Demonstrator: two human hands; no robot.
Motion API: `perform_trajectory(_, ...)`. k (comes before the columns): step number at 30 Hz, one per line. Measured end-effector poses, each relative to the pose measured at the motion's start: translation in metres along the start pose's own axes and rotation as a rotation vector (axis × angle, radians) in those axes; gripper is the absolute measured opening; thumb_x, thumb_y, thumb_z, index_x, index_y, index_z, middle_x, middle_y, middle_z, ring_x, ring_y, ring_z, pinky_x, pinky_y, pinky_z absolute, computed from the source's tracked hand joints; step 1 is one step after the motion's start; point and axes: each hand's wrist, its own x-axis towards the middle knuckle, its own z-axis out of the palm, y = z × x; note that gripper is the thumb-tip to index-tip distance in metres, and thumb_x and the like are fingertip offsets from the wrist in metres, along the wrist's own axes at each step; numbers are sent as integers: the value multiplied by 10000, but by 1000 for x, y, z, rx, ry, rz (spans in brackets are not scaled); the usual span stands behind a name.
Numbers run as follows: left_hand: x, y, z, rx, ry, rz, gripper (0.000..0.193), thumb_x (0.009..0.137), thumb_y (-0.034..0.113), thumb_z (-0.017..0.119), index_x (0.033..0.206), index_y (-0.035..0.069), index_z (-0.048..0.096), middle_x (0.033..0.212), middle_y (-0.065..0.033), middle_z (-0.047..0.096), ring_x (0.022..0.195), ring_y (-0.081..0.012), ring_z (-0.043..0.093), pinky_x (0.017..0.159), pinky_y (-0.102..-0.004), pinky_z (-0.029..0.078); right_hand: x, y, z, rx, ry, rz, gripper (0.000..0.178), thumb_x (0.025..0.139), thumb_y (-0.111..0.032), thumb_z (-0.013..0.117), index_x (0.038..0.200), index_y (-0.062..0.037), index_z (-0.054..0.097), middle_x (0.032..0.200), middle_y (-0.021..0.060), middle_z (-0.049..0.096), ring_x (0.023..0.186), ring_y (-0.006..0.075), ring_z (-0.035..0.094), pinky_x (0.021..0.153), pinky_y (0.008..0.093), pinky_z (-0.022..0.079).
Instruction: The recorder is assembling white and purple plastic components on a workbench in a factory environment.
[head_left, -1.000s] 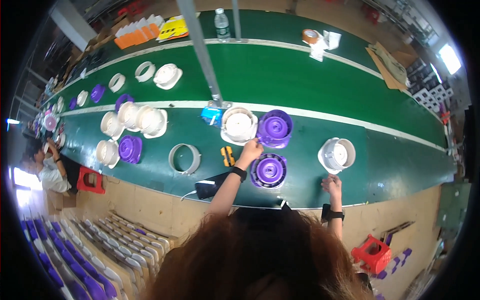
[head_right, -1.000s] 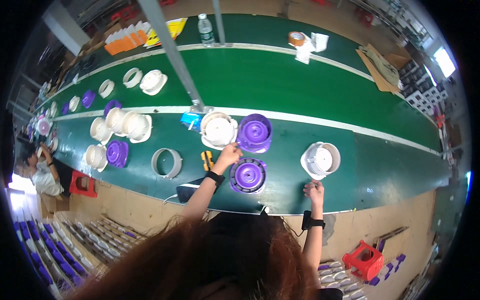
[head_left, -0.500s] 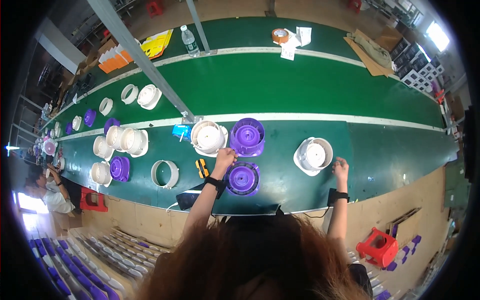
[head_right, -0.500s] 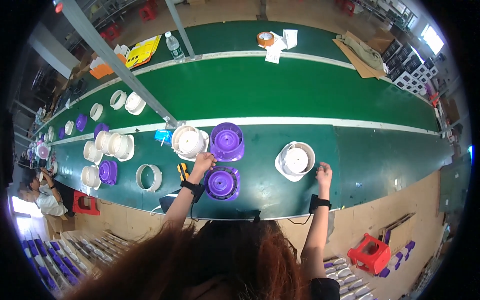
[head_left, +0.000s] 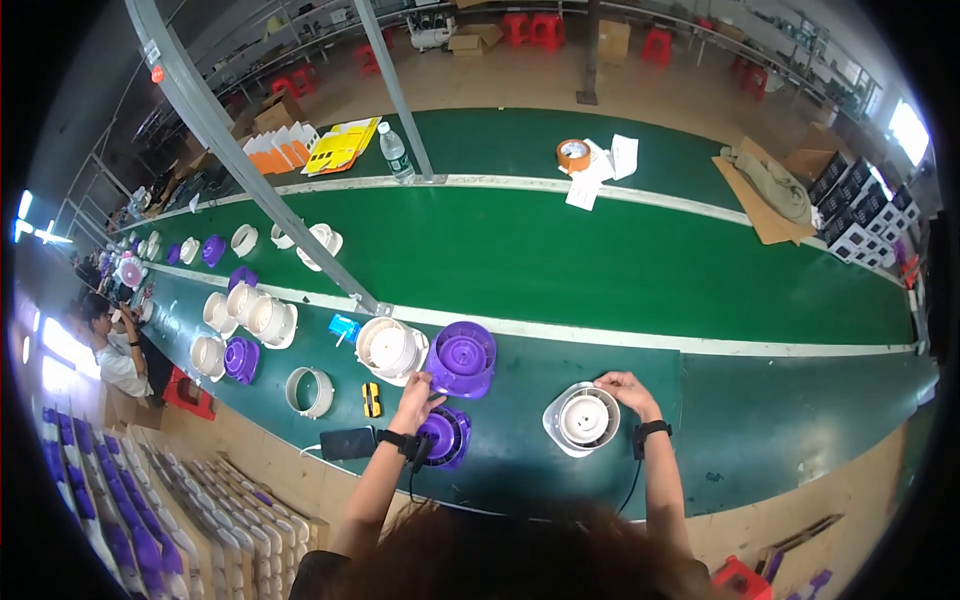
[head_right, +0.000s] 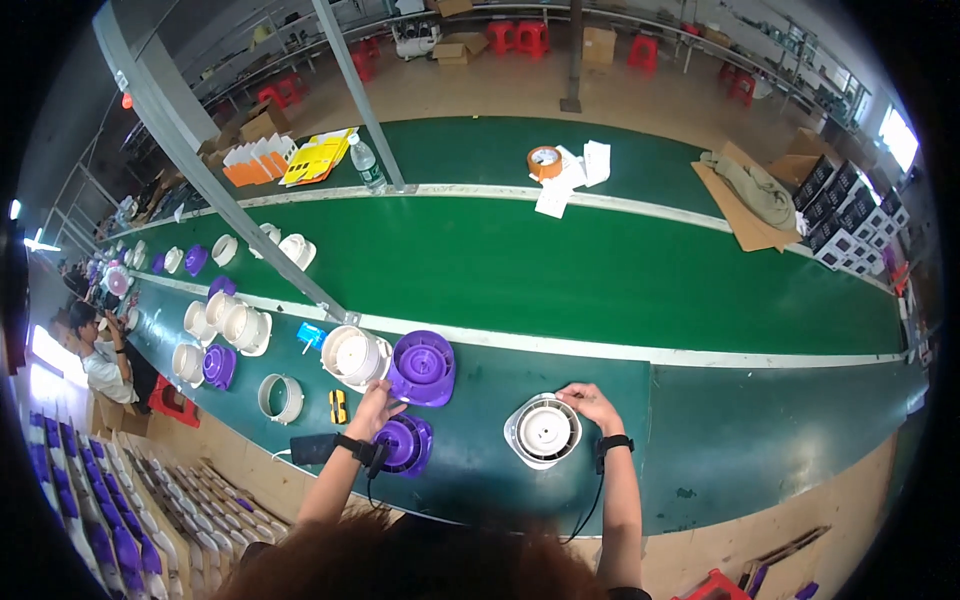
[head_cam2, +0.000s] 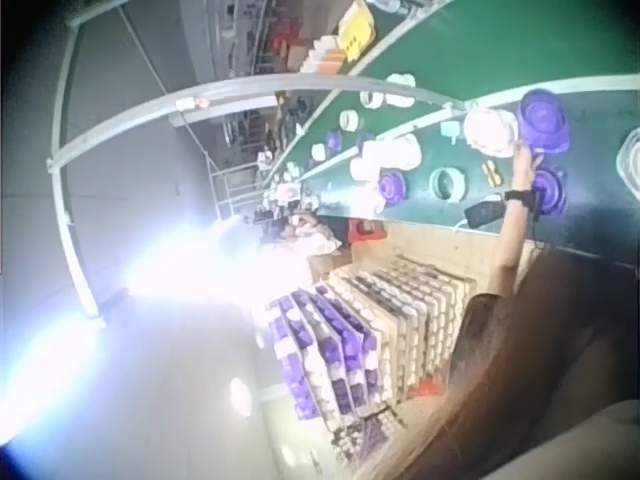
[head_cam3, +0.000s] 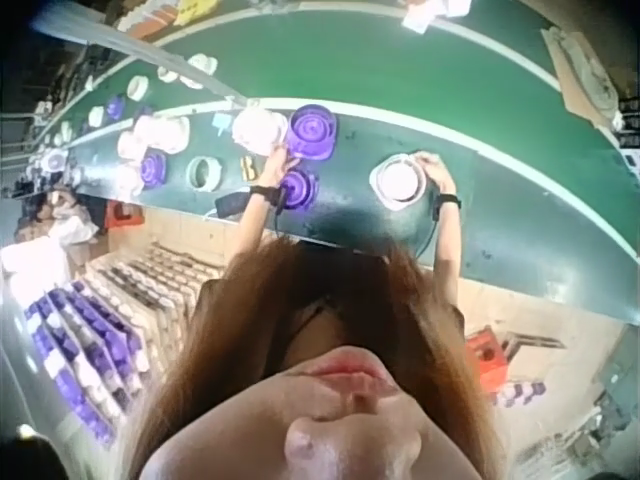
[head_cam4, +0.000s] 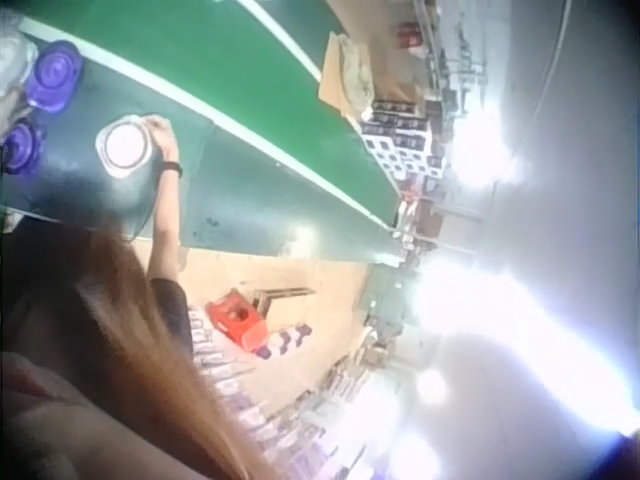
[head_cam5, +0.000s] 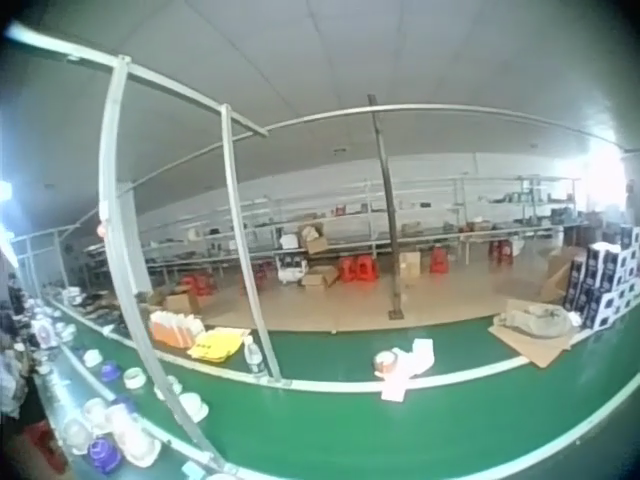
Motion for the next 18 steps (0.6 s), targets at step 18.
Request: perform_trajectory(18, 2, -22, 32, -84, 66, 53, 126, 845, 107, 388, 949, 36, 374, 904, -94, 484, 816, -272, 544, 743, -460, 459, -77, 36, 17, 74, 114, -128, 45, 829, -69, 493, 795, -42, 481, 710, -16, 450, 688, 83, 423, 615, 225, 374)
